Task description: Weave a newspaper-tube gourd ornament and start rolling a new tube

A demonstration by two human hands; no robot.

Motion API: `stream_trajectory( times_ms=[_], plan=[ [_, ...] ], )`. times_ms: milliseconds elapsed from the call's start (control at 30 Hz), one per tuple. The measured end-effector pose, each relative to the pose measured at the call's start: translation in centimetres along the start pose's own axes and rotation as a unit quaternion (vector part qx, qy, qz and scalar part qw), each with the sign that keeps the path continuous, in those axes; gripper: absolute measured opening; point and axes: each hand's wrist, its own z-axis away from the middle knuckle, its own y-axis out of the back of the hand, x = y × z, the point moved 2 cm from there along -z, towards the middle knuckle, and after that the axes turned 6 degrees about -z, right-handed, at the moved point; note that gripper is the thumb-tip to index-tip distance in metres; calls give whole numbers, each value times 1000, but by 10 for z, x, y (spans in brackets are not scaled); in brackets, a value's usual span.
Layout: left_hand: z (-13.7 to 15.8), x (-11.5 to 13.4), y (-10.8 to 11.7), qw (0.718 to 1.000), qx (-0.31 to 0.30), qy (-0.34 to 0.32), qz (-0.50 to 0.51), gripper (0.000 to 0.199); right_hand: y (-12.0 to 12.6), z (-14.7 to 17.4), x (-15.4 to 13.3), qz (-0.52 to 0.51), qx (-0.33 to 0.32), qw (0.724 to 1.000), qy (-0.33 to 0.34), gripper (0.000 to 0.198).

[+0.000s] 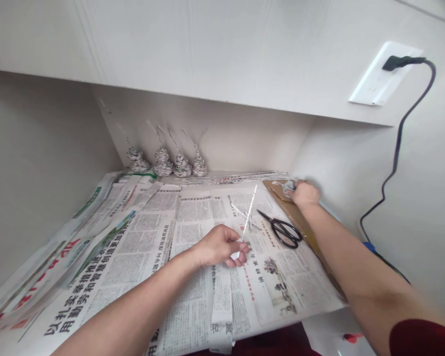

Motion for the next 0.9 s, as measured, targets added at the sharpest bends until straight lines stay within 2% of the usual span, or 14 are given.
stream_trajectory(
  times_ms=[67,167,233,267,300,333,367,400,433,467,567,667,800,900],
  plan=[
    [0,0,0,1000,-4,-2,-1,30,5,9,-18,-52,0,999,-11,22],
    [-1,-1,0,1000,-3,-4,-1,30,6,34,-54,-172,-81,982,16,30],
    [-2,-2,0,1000,-2,-7,3,30,6,57,-78,-254,-152,954,45,32],
    [-2,-2,1,1000,-3,-9,7,30,6,69,-88,-312,-201,926,62,33],
    [-2,-3,1,1000,-6,-12,12,31,5,80,-97,-448,-285,845,58,34],
    [-2,-3,1,1000,-10,-15,19,31,4,90,-104,-543,-349,762,43,37],
    [-1,-3,2,999,-17,-19,25,32,2,98,-109,-605,-391,693,26,36],
    [0,-3,2,999,-26,-22,33,33,1,104,-111,-654,-412,635,9,35],
    [0,-3,2,998,-37,-24,41,34,-1,108,-112,-684,-421,596,-5,33],
    [1,-3,1,997,-51,-24,48,34,-3,110,-111,-705,-421,571,-17,31],
    [2,-5,0,994,-93,-21,60,33,-8,111,-107,-747,-411,522,-39,24],
    [2,-7,0,992,-114,-12,62,32,-9,109,-106,-766,-408,493,-49,21],
    [1,-7,-1,992,-111,-5,57,30,-8,109,-106,-775,-411,478,-56,20],
    [1,-7,-1,992,-112,-6,51,29,-8,109,-105,-776,-405,480,-57,19]
  ],
)
